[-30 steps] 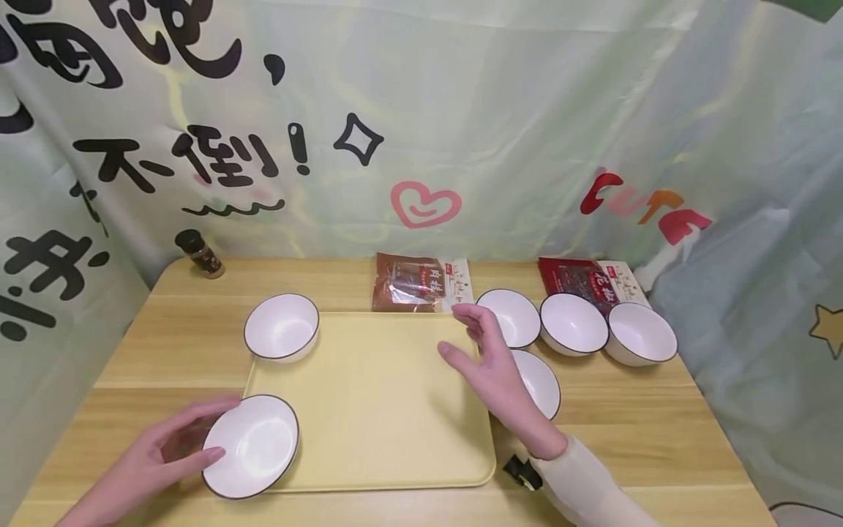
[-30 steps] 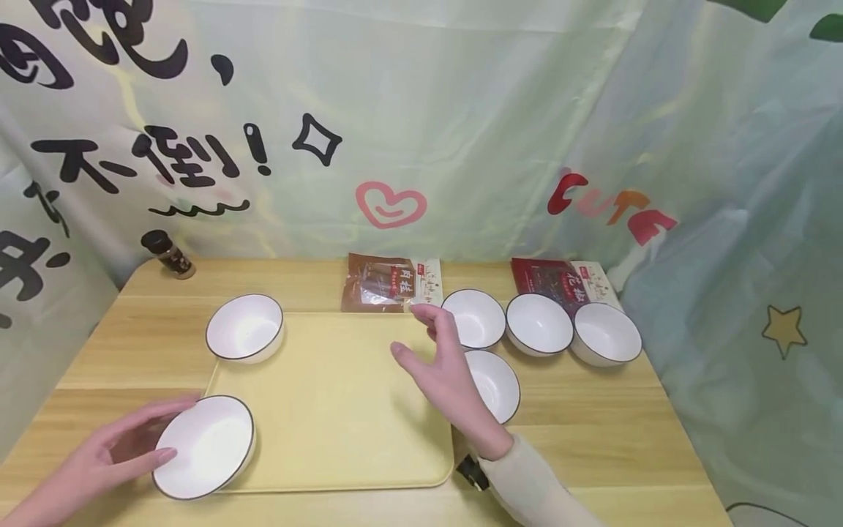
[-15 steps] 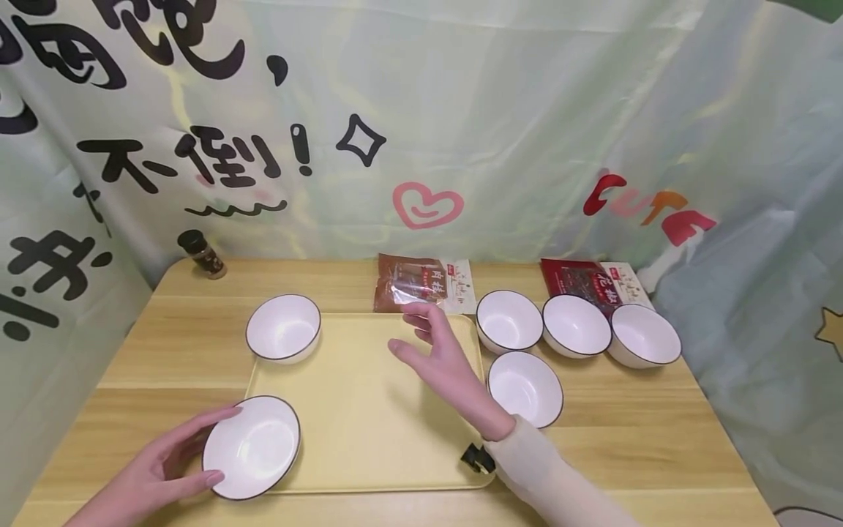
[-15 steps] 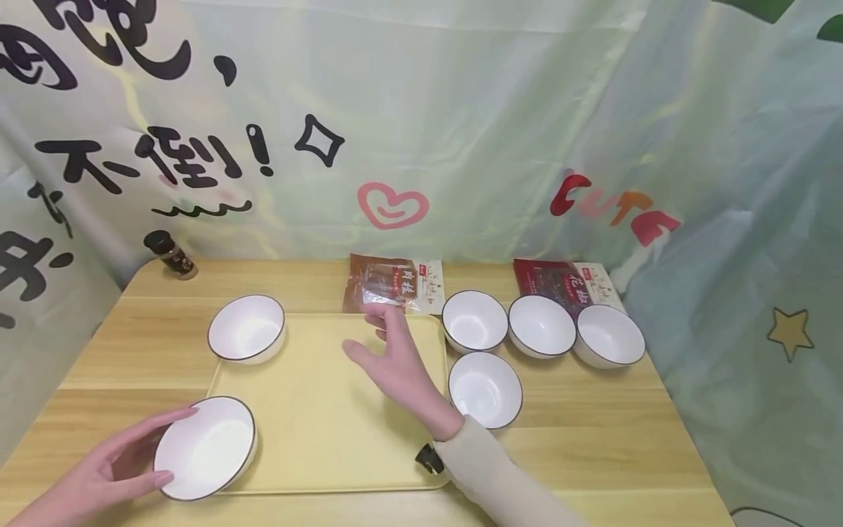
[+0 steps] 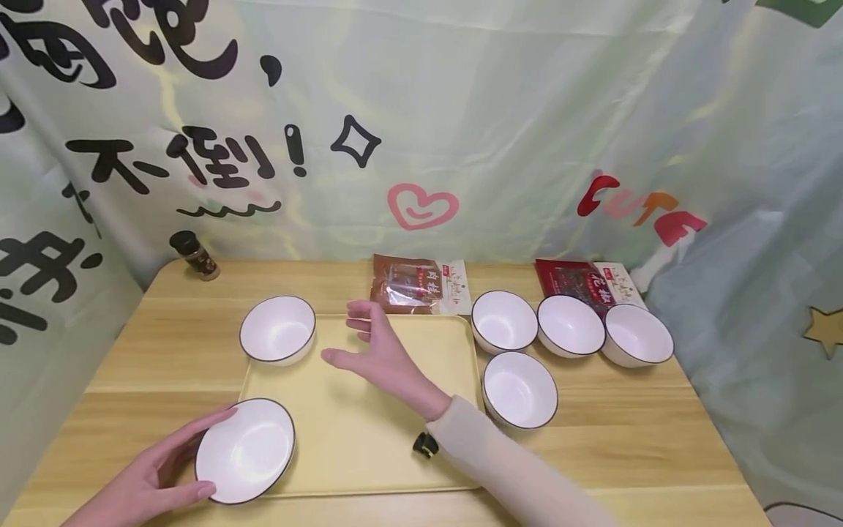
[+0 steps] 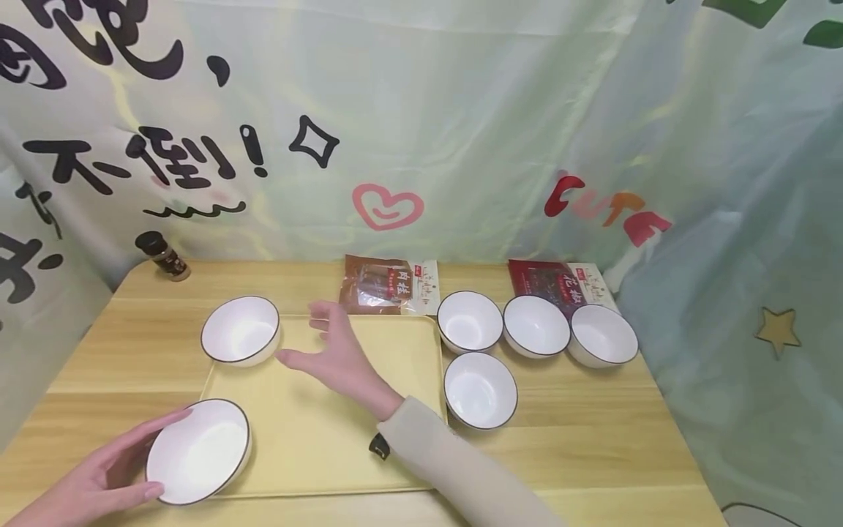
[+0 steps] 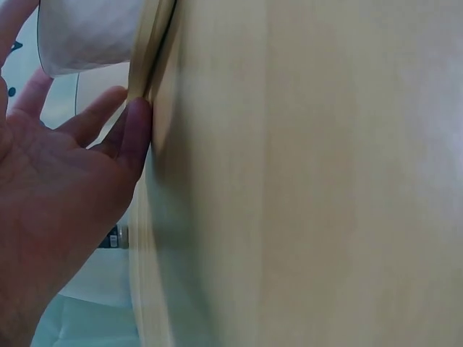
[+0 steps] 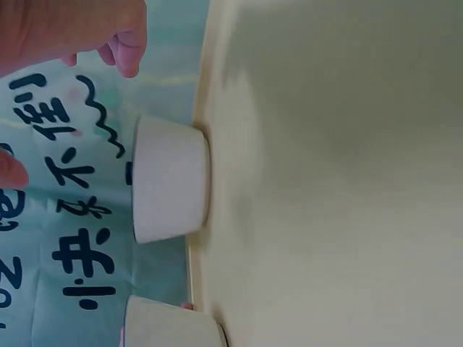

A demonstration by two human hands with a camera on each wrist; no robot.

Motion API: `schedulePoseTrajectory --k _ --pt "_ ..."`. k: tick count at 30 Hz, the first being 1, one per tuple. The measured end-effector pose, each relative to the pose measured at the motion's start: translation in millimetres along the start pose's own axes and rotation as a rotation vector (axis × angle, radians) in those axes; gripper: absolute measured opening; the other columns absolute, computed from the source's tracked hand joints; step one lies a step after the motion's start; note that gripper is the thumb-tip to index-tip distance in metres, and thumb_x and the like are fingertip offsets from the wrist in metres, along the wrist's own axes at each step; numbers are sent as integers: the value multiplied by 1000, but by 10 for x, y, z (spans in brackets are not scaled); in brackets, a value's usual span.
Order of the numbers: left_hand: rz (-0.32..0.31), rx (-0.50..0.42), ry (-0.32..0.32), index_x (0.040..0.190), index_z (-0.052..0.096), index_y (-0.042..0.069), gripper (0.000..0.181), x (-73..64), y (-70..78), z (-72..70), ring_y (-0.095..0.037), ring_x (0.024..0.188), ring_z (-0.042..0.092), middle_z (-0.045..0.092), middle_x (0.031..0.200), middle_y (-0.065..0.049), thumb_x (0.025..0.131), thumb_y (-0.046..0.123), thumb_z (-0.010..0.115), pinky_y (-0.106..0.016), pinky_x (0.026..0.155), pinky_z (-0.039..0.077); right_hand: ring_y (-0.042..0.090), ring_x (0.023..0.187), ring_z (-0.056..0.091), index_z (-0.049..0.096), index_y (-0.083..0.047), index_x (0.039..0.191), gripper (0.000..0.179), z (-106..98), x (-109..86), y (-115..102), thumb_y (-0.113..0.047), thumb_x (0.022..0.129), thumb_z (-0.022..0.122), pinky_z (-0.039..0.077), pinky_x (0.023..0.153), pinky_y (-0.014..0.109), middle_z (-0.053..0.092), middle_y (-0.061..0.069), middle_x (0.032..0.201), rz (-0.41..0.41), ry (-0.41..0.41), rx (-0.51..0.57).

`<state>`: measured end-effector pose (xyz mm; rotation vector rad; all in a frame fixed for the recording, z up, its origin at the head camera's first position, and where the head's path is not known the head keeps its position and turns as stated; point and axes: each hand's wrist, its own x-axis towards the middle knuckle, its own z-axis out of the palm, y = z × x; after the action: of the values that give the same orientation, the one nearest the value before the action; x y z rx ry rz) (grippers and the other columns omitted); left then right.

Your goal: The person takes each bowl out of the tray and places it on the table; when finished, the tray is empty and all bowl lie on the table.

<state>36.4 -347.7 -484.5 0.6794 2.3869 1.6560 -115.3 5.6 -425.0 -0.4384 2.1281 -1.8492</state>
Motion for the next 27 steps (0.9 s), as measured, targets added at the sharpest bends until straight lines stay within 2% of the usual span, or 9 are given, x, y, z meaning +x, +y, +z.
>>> schedulePoseTrajectory --k 5,9,12,16,21,27 --pt "-43 2 9 168 38 2 87 27 29 21 5 150 36 39 174 1 91 -15 77 -11 112 32 28 149 45 35 -14 164 101 184 154 25 -25 84 95 41 120 51 41 10 164 30 -41 -2" --pt "-36 -18 -1 168 36 0 88 36 25 15 5 152 33 35 175 -6 92 -16 75 -11 112 30 27 153 41 27 -21 170 115 309 267 32 -27 80 99 43 118 47 33 7 169 35 -73 -58" --pt "-14 -46 -15 168 33 -2 88 34 9 6 4 154 30 33 176 -8 91 -19 73 -10 113 28 24 153 40 22 -23 173 124 395 350 51 -29 78 101 43 117 45 30 4 171 30 -84 -91" --pt "-9 -73 -27 169 32 -2 88 37 1 0 3 156 27 33 177 -6 92 -20 71 -9 114 26 18 148 43 23 -21 173 127 500 452 115 -31 76 103 45 114 41 34 2 167 30 -70 -121" --pt "-6 -62 -28 169 32 -3 89 29 -2 -6 3 156 26 32 177 -7 91 -20 72 -9 114 26 16 137 49 25 -18 170 125 608 556 187 -28 74 105 45 112 38 41 2 157 35 -66 -153" --pt "-5 -66 -36 169 31 -2 90 23 13 -16 2 157 26 31 177 -10 91 -20 72 -9 114 25 17 133 52 24 -20 170 129 697 631 229 -30 71 106 45 113 40 39 2 162 65 -70 -205"
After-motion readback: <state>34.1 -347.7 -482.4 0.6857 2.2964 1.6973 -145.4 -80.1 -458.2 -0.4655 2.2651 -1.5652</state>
